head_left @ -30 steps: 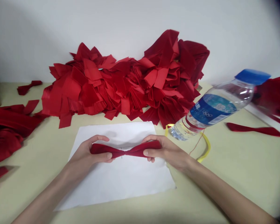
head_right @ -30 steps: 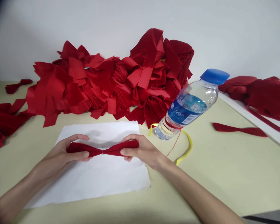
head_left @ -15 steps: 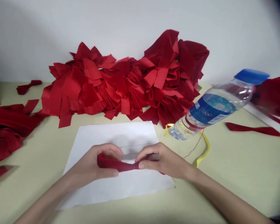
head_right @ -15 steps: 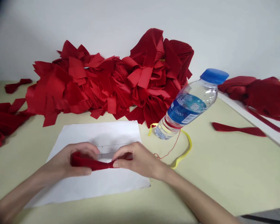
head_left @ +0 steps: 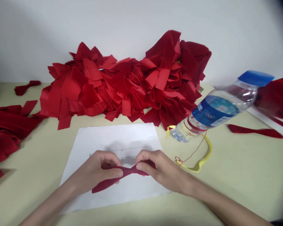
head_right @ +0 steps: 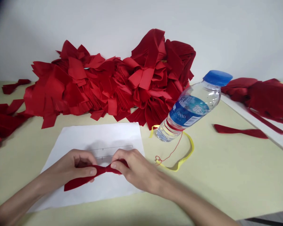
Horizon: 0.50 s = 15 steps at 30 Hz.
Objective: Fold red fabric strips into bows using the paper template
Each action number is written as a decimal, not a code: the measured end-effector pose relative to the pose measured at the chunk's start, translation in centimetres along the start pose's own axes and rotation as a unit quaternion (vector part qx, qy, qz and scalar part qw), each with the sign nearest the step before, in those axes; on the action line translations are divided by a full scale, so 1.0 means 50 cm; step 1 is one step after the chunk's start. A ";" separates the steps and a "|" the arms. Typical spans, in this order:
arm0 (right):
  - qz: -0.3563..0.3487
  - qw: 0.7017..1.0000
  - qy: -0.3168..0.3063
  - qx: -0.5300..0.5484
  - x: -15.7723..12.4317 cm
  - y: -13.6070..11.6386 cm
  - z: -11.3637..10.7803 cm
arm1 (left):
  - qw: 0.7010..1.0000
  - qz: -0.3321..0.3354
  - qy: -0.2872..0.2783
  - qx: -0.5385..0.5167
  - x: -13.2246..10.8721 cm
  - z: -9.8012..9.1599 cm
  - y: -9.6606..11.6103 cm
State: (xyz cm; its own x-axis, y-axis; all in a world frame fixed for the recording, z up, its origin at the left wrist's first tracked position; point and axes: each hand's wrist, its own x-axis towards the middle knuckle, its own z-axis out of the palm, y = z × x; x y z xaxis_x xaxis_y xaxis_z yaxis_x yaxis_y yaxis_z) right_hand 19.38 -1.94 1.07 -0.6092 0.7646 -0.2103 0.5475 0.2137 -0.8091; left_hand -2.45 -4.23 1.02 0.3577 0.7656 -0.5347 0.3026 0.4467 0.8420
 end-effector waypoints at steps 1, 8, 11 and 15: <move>0.005 1.000 -0.002 0.004 0.000 0.001 0.000 | 1.000 0.003 -0.002 -0.005 0.000 -0.001 0.000; 0.046 0.984 -0.040 0.168 0.010 0.013 -0.006 | 1.000 0.013 -0.008 -0.019 0.000 -0.001 0.001; 0.086 0.958 -0.067 0.265 0.015 0.016 -0.007 | 0.999 0.014 0.005 -0.052 0.004 0.004 -0.001; 0.118 0.946 -0.028 0.299 0.017 0.014 -0.006 | 0.997 -0.012 0.030 -0.074 0.006 0.015 -0.001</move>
State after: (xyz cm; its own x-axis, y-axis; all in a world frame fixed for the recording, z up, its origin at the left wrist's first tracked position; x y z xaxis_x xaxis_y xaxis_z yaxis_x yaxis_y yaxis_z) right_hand 19.42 -0.95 0.47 -0.5486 0.7110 -0.4398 0.2596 -0.3553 -0.8980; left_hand -1.68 -4.39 0.77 0.2971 0.7786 -0.5527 0.1746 0.5248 0.8331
